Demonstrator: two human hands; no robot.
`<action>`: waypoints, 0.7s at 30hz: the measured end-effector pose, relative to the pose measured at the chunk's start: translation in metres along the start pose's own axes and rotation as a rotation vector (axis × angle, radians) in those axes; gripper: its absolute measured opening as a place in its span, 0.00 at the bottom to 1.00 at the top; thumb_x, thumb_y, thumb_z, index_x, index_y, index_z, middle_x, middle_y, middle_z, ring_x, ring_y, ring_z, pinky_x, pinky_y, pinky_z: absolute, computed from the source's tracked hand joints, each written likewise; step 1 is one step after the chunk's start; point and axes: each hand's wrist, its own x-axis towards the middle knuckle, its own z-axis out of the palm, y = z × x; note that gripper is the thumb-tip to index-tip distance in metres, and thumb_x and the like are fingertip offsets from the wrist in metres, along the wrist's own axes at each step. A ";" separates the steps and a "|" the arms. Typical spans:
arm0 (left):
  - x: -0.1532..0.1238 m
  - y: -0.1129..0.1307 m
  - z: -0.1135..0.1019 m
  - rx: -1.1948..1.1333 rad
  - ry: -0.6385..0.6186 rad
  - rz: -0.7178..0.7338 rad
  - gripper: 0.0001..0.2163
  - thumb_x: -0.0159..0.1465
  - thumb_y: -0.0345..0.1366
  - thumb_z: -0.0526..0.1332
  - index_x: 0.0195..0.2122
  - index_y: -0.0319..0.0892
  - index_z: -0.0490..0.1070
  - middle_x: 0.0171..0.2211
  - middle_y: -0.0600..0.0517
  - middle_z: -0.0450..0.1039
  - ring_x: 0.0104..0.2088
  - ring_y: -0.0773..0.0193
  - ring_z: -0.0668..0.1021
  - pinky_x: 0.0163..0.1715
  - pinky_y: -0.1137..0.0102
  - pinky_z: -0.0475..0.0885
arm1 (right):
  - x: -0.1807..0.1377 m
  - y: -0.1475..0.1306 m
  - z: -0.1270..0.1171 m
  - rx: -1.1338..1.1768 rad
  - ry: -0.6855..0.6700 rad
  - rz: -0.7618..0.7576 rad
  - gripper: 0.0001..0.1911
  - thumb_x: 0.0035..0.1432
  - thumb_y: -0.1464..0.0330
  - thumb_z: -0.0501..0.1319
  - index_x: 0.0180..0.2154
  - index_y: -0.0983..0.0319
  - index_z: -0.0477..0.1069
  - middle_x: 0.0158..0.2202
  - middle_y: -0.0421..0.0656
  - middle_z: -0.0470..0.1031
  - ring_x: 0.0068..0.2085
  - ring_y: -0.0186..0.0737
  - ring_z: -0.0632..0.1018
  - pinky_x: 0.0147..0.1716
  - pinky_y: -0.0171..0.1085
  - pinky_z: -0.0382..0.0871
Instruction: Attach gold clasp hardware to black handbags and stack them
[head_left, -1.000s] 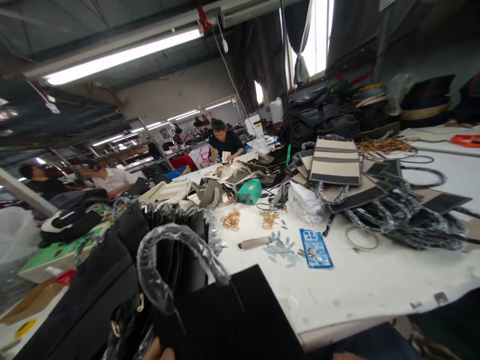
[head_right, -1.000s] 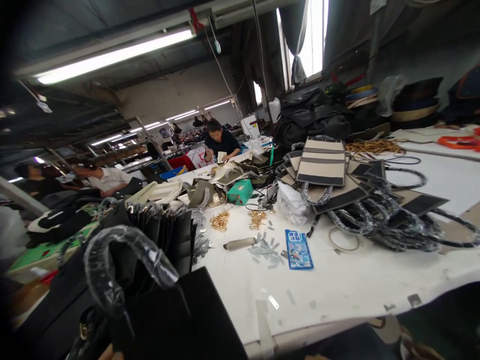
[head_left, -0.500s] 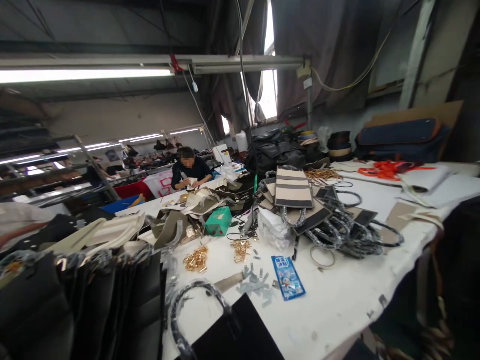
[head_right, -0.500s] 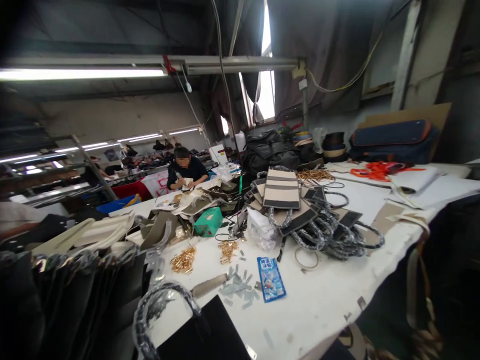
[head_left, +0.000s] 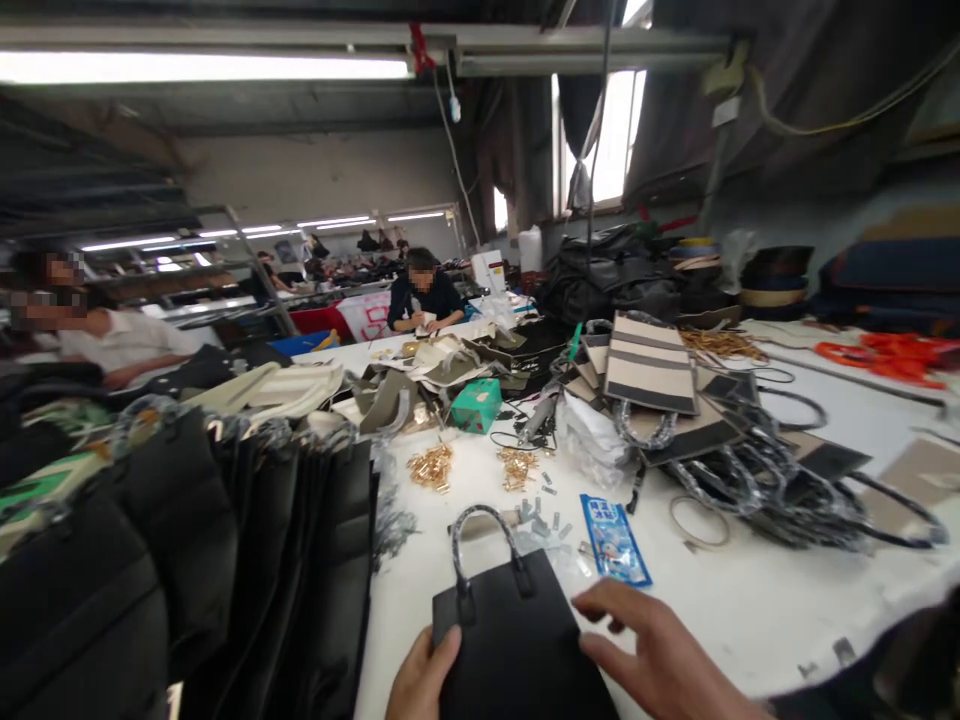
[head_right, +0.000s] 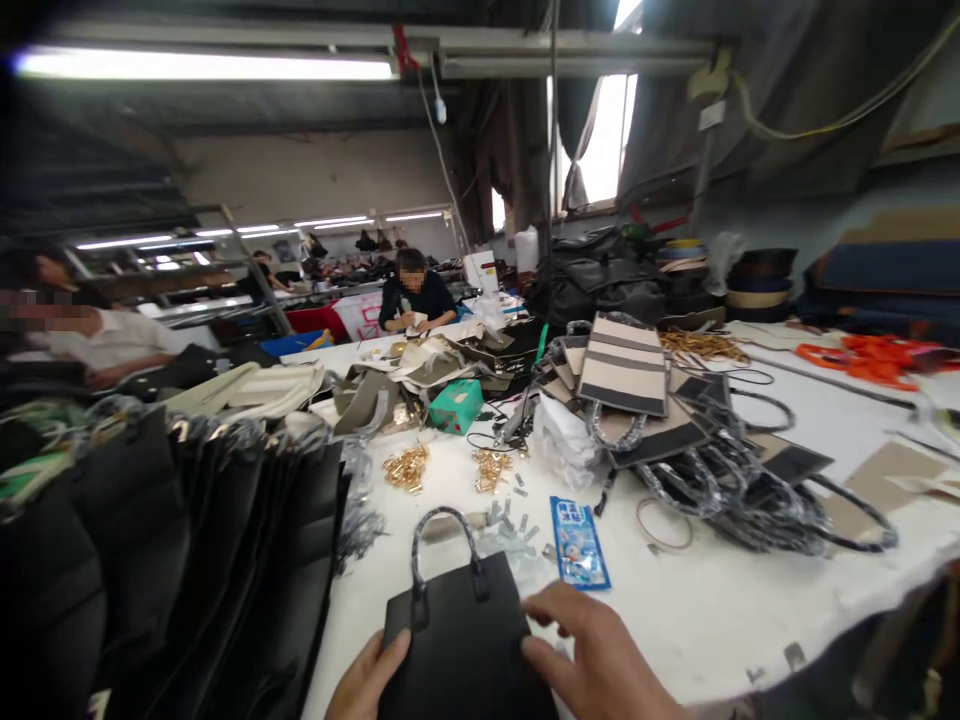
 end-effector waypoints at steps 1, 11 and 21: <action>0.003 -0.004 0.000 -0.044 0.003 -0.013 0.24 0.44 0.51 0.74 0.36 0.41 0.76 0.34 0.43 0.81 0.42 0.43 0.81 0.47 0.55 0.74 | 0.012 -0.005 0.003 0.011 0.041 -0.042 0.13 0.59 0.64 0.60 0.45 0.54 0.76 0.44 0.42 0.79 0.45 0.43 0.78 0.45 0.37 0.70; 0.015 -0.010 0.000 0.080 -0.071 0.143 0.19 0.52 0.46 0.70 0.39 0.40 0.74 0.34 0.47 0.78 0.38 0.54 0.79 0.41 0.64 0.72 | 0.142 -0.035 0.048 -0.043 0.001 -0.219 0.09 0.61 0.63 0.60 0.39 0.56 0.78 0.38 0.41 0.79 0.38 0.40 0.78 0.40 0.37 0.71; 0.020 -0.026 -0.011 0.096 -0.105 0.136 0.18 0.55 0.46 0.67 0.41 0.40 0.72 0.36 0.46 0.76 0.39 0.54 0.77 0.40 0.66 0.71 | 0.292 -0.032 0.124 -0.421 -0.121 -0.132 0.12 0.58 0.64 0.61 0.44 0.55 0.77 0.45 0.42 0.78 0.44 0.41 0.76 0.40 0.35 0.64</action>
